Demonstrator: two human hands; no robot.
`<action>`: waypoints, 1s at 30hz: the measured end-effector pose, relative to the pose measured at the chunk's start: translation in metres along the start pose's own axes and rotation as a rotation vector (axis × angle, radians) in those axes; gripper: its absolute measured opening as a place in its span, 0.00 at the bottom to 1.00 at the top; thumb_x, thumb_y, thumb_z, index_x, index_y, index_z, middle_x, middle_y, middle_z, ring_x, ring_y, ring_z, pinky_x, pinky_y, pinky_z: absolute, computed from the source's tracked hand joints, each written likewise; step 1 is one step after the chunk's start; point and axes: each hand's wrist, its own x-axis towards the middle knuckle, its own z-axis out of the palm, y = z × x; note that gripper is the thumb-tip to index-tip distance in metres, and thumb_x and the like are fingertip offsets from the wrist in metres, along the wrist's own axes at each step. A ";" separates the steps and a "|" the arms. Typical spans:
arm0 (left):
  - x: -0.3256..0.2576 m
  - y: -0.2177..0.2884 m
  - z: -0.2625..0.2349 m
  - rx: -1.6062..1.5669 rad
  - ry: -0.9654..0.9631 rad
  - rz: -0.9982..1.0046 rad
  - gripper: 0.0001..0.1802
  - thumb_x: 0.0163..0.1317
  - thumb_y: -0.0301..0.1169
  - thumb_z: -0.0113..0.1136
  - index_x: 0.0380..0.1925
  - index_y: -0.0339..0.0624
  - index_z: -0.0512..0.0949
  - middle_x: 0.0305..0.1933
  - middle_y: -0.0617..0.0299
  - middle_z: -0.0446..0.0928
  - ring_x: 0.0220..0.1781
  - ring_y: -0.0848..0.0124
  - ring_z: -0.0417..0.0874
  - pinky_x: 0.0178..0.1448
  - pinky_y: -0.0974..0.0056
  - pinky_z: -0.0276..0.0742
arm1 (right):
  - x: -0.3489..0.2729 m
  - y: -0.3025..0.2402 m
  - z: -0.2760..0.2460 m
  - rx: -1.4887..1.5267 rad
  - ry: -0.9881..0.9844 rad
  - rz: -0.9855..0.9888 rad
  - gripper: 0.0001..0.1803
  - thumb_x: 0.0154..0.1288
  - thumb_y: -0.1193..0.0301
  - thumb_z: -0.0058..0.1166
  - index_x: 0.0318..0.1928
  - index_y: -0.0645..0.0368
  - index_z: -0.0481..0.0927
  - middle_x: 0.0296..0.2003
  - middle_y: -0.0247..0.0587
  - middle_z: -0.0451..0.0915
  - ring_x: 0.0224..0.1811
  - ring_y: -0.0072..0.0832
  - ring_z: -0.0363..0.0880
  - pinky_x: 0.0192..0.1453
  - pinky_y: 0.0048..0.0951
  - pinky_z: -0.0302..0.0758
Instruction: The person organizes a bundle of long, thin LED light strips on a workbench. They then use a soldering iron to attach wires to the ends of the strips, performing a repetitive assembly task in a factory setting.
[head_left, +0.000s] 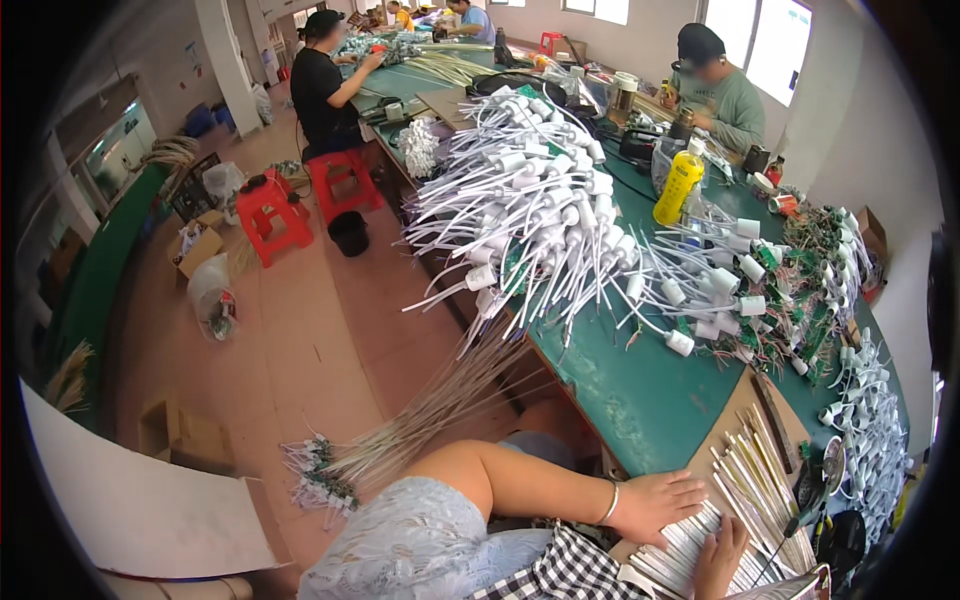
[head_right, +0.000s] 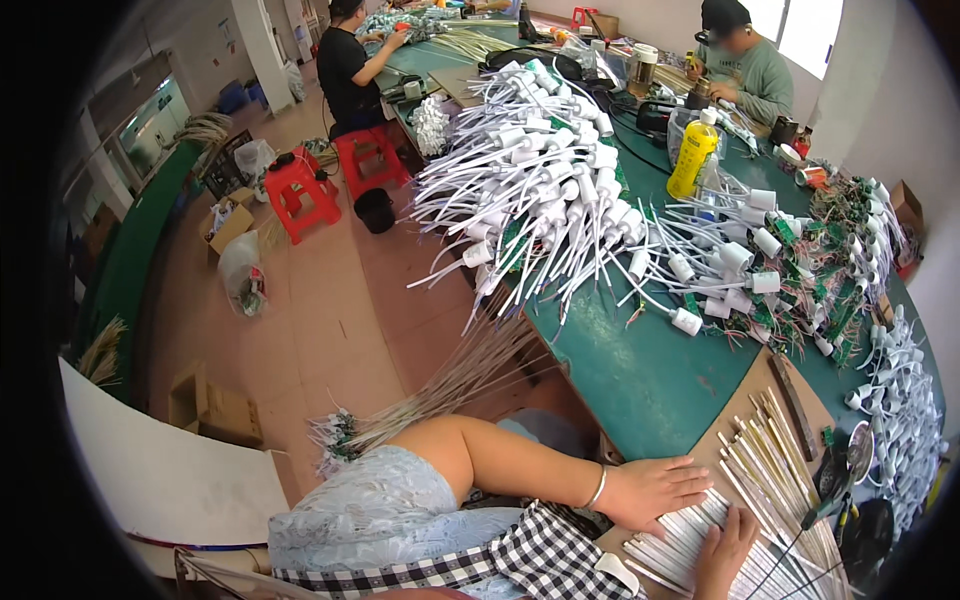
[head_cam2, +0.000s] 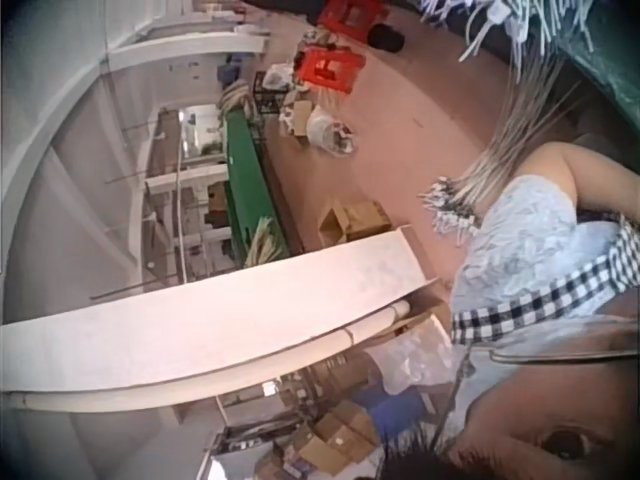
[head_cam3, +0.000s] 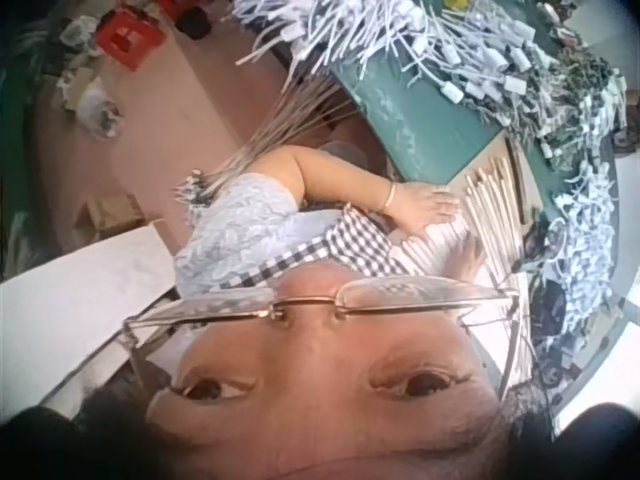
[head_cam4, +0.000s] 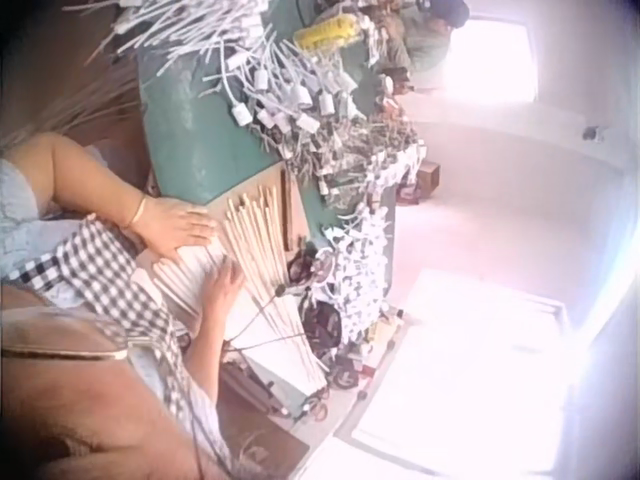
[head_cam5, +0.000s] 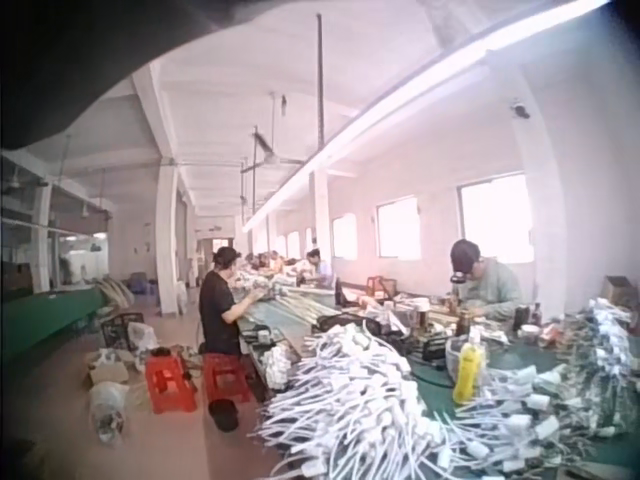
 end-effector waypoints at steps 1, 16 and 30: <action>-0.001 0.000 0.000 0.003 0.002 0.004 0.49 0.62 0.58 0.55 0.71 0.30 0.56 0.78 0.43 0.51 0.81 0.54 0.46 0.82 0.48 0.35 | -0.001 -0.001 0.001 -0.071 -0.014 -0.023 0.26 0.68 0.68 0.53 0.63 0.65 0.71 0.59 0.67 0.68 0.63 0.59 0.64 0.68 0.53 0.62; 0.002 0.002 -0.033 0.008 -0.104 -0.109 0.44 0.67 0.55 0.52 0.69 0.29 0.59 0.76 0.41 0.55 0.79 0.49 0.52 0.80 0.47 0.45 | 0.004 -0.044 -0.005 0.003 0.018 0.100 0.34 0.65 0.63 0.57 0.68 0.63 0.64 0.72 0.53 0.60 0.77 0.44 0.53 0.79 0.46 0.48; 0.022 0.026 -0.025 0.250 -0.174 -0.049 0.55 0.55 0.64 0.59 0.71 0.33 0.58 0.78 0.43 0.51 0.80 0.49 0.49 0.80 0.46 0.42 | 0.045 -0.001 -0.036 0.366 0.268 0.138 0.19 0.66 0.61 0.57 0.51 0.60 0.81 0.49 0.56 0.81 0.54 0.54 0.77 0.59 0.47 0.73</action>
